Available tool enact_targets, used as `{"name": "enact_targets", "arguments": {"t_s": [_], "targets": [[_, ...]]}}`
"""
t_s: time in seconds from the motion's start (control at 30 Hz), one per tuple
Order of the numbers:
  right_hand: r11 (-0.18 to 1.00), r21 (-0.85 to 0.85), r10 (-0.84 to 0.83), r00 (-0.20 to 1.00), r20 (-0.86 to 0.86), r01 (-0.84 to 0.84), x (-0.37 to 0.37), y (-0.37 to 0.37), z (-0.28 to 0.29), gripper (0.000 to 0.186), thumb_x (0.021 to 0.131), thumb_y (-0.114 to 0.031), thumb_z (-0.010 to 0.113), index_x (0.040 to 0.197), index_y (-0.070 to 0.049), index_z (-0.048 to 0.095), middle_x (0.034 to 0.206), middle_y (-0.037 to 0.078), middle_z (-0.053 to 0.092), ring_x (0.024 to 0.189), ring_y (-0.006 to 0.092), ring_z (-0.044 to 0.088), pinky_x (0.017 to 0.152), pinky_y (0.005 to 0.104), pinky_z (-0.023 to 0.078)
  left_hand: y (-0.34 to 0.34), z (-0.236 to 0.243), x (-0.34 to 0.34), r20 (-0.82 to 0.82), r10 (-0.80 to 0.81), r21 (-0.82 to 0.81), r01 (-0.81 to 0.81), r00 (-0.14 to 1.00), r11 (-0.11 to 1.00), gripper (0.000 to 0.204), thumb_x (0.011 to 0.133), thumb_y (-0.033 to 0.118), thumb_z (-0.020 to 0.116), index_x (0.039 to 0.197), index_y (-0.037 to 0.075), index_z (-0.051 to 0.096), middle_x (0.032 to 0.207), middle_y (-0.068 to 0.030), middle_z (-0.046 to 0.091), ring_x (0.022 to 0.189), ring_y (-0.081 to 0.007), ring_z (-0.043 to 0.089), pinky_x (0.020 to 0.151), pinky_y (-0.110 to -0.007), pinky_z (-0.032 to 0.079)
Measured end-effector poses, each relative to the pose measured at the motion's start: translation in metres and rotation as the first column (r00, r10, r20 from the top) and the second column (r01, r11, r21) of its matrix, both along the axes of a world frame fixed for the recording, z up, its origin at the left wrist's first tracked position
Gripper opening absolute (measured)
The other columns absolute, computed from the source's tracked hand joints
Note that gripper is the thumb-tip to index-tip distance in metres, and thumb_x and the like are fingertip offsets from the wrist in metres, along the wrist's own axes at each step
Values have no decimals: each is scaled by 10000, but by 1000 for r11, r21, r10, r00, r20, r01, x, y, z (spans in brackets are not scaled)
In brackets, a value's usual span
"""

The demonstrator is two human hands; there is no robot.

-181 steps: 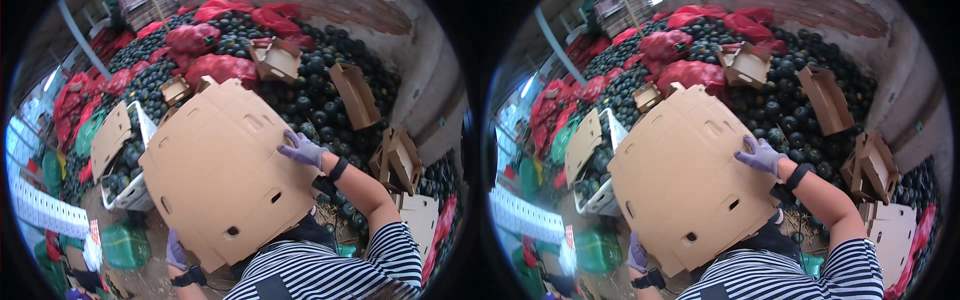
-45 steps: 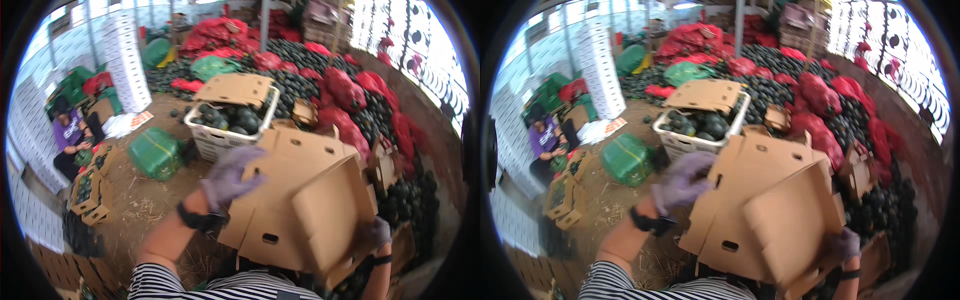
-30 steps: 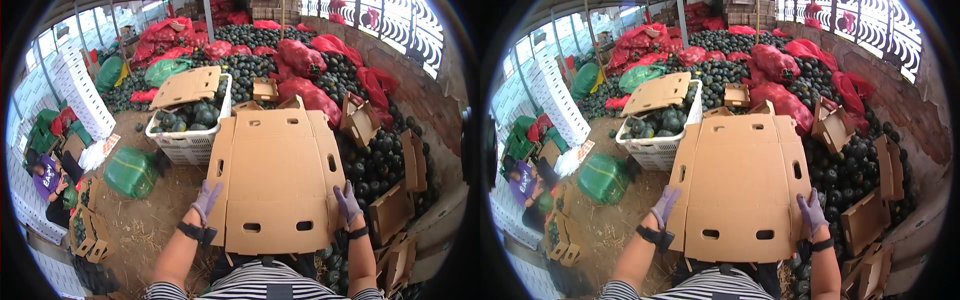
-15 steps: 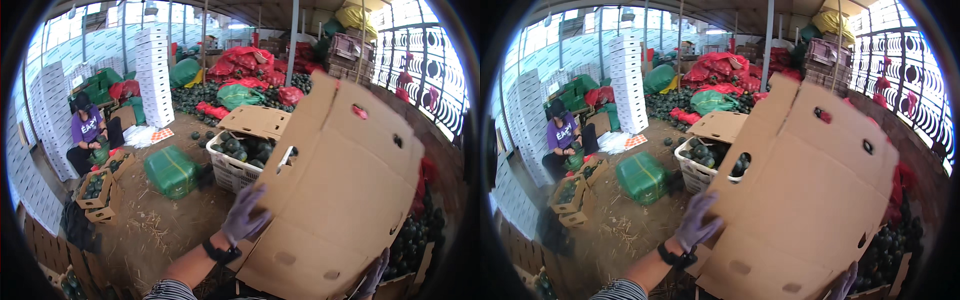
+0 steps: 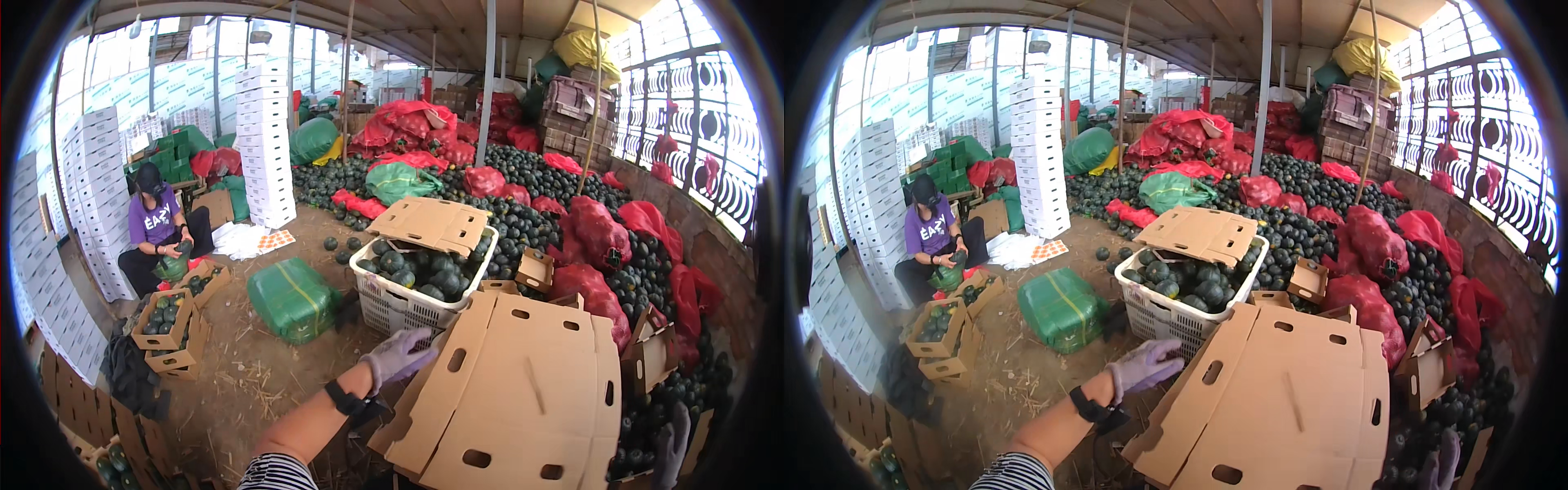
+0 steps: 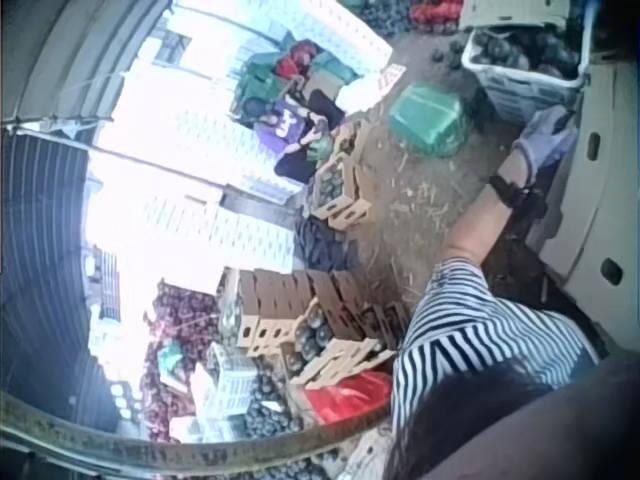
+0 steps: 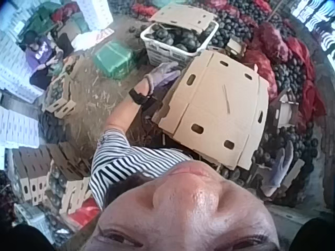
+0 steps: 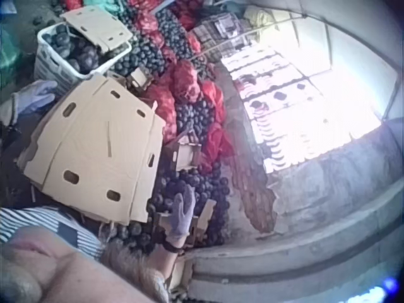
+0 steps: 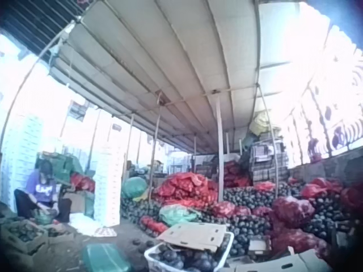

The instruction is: The person sits on the floor and packs small green pumpkins into a cardboard box. They place the pumpkins one by one, then fold and close the box flaps. The person also assembles a new cardboard box and continues packing more pumpkins.

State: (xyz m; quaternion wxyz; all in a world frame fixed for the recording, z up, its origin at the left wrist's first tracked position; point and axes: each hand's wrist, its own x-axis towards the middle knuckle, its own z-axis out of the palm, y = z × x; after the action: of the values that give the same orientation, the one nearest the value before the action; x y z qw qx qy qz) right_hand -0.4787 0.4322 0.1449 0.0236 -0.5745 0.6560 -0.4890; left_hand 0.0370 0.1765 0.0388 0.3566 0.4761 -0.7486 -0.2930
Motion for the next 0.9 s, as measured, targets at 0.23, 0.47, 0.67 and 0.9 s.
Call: {"name": "enact_targets", "arguments": {"t_s": [0.23, 0.47, 0.67, 0.9], "targets": [[552, 167, 834, 538, -126, -817, 193, -78, 26, 566, 814, -84, 719, 1351, 44, 598, 1438, 263, 541, 1376, 390, 505, 1156, 481, 382, -31, -7, -170, 742, -2, -89, 102, 671, 991, 700, 973, 591, 503, 1522, 160, 450, 1513, -159, 476, 1413, -374, 419, 1082, -565, 402], [-28, 389, 984, -93, -149, -921, 321, -122, -68, 540, 970, -419, 564, 1325, -12, 580, 1416, 174, 549, 1283, 353, 533, 1118, 481, 381, 1, -78, -285, 753, -194, -84, 384, 629, 919, 774, 994, 648, 363, 1633, 220, 274, 1684, -169, 223, 1547, -381, 179, 1246, -557, 90], [-390, -110, 913, -400, 84, -914, 361, -98, -30, 497, 1045, -308, 546, 1415, 22, 518, 1416, 241, 547, 1303, 394, 522, 1121, 484, 390, -3, -92, -261, 764, -255, -22, 418, 593, 908, 788, 1004, 662, 320, 1648, 218, 225, 1691, -186, 185, 1567, -394, 113, 1259, -563, 25], [-99, 520, 970, -199, -141, -848, 323, -152, -37, 533, 1020, -439, 501, 1287, 7, 618, 1316, 192, 632, 1211, 370, 597, 1085, 452, 422, -6, -99, -259, 786, -258, -5, 423, 562, 906, 796, 1001, 666, 294, 1653, 218, 204, 1697, -189, 171, 1566, -408, 110, 1250, -584, 20]]}}
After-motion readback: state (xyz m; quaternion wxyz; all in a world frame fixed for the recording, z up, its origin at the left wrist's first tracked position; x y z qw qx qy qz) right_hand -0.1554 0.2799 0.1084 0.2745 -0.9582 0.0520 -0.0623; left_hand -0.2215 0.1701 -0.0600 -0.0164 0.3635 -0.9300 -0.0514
